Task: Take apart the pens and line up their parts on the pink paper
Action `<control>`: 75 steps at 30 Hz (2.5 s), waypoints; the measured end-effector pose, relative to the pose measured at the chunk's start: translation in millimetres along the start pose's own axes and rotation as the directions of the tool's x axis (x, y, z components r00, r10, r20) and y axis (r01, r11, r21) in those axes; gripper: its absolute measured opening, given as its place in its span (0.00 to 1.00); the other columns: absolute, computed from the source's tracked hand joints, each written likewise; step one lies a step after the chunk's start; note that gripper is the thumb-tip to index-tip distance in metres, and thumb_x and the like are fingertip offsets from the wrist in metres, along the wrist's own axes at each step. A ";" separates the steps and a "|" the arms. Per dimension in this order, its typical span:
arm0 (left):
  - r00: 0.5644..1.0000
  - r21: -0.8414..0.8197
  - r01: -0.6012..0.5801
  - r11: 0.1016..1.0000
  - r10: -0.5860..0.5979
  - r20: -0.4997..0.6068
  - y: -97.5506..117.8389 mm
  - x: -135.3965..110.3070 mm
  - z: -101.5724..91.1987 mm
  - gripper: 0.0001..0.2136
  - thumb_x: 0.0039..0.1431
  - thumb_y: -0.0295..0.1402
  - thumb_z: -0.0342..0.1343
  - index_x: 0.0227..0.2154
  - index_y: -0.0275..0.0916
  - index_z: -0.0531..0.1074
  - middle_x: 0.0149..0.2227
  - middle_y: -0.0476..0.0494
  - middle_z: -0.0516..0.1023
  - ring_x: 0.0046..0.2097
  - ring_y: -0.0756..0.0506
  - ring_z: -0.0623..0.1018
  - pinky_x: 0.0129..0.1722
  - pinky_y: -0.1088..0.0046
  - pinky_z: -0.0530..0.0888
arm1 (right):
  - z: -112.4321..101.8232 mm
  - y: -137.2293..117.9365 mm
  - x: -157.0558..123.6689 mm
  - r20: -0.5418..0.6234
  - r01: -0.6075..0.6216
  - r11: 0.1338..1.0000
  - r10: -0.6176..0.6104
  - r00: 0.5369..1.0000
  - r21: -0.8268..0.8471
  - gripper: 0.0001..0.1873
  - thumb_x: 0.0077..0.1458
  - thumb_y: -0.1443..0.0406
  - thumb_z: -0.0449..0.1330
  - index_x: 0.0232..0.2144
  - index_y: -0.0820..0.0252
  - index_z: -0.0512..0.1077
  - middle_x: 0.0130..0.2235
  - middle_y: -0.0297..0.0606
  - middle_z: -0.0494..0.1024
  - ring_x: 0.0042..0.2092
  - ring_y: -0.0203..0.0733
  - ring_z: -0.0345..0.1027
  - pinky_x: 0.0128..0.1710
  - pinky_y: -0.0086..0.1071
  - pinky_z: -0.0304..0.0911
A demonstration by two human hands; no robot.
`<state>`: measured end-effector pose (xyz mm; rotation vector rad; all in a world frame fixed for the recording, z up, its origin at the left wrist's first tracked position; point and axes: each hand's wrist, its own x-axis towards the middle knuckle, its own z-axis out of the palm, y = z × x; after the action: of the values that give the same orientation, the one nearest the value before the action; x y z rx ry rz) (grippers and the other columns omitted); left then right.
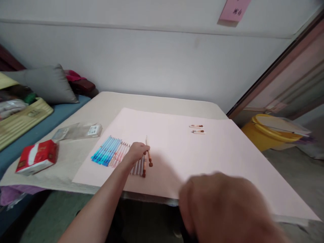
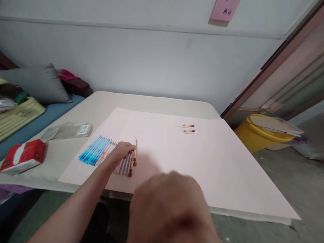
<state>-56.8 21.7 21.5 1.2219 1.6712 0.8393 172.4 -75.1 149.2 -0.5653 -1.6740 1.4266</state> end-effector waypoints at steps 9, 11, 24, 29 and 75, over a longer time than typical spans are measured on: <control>0.999 -0.377 -0.033 0.926 0.041 0.014 7.2 -11.6 -1.5 0.14 0.49 0.40 0.55 0.17 0.36 0.66 0.11 0.54 0.59 0.16 0.55 0.57 0.18 0.76 0.53 | 11.1 141.8 64.8 -0.313 -0.458 0.845 0.529 0.789 0.275 0.12 0.50 0.58 0.59 0.32 0.61 0.72 0.30 0.37 0.75 0.30 0.37 0.69 0.34 0.33 0.62; 0.998 -0.398 -0.034 0.917 0.049 0.028 7.1 -15.4 4.9 0.13 0.49 0.40 0.55 0.18 0.36 0.67 0.12 0.53 0.61 0.16 0.55 0.59 0.18 0.77 0.54 | 13.3 147.9 59.8 -0.178 -0.489 0.768 0.595 0.783 0.414 0.15 0.53 0.55 0.57 0.33 0.62 0.71 0.28 0.37 0.74 0.27 0.36 0.68 0.30 0.32 0.62; 0.984 -0.866 0.125 0.485 0.050 0.170 9.5 -18.0 -1.7 0.10 0.51 0.28 0.59 0.37 0.33 0.69 0.38 0.34 0.77 0.40 0.45 0.77 0.41 0.68 0.72 | 17.9 139.4 57.0 0.002 -0.524 0.677 0.611 0.791 0.517 0.14 0.53 0.57 0.55 0.32 0.63 0.70 0.15 0.27 0.64 0.15 0.28 0.48 0.19 0.27 0.50; 0.980 -0.863 0.132 0.487 0.069 0.189 8.9 -22.2 5.5 0.08 0.50 0.30 0.61 0.33 0.34 0.70 0.34 0.37 0.77 0.36 0.46 0.77 0.36 0.71 0.72 | 20.5 135.9 56.6 -0.029 -0.547 0.746 0.601 0.799 0.381 0.16 0.56 0.55 0.51 0.28 0.62 0.69 0.10 0.23 0.55 0.14 0.28 0.42 0.17 0.27 0.45; 0.987 -0.860 0.158 0.485 -0.040 0.158 5.2 -21.5 12.2 0.09 0.47 0.30 0.62 0.32 0.35 0.72 0.35 0.41 0.77 0.36 0.49 0.76 0.38 0.74 0.71 | 7.7 135.5 57.0 -0.236 -0.523 0.815 0.473 0.849 -0.247 0.15 0.56 0.59 0.51 0.23 0.59 0.68 0.13 0.27 0.62 0.16 0.30 0.52 0.18 0.25 0.48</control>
<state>-40.8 2.8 26.9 0.4093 0.9208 1.2900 110.9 -1.1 37.8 -1.3490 -1.6910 1.4296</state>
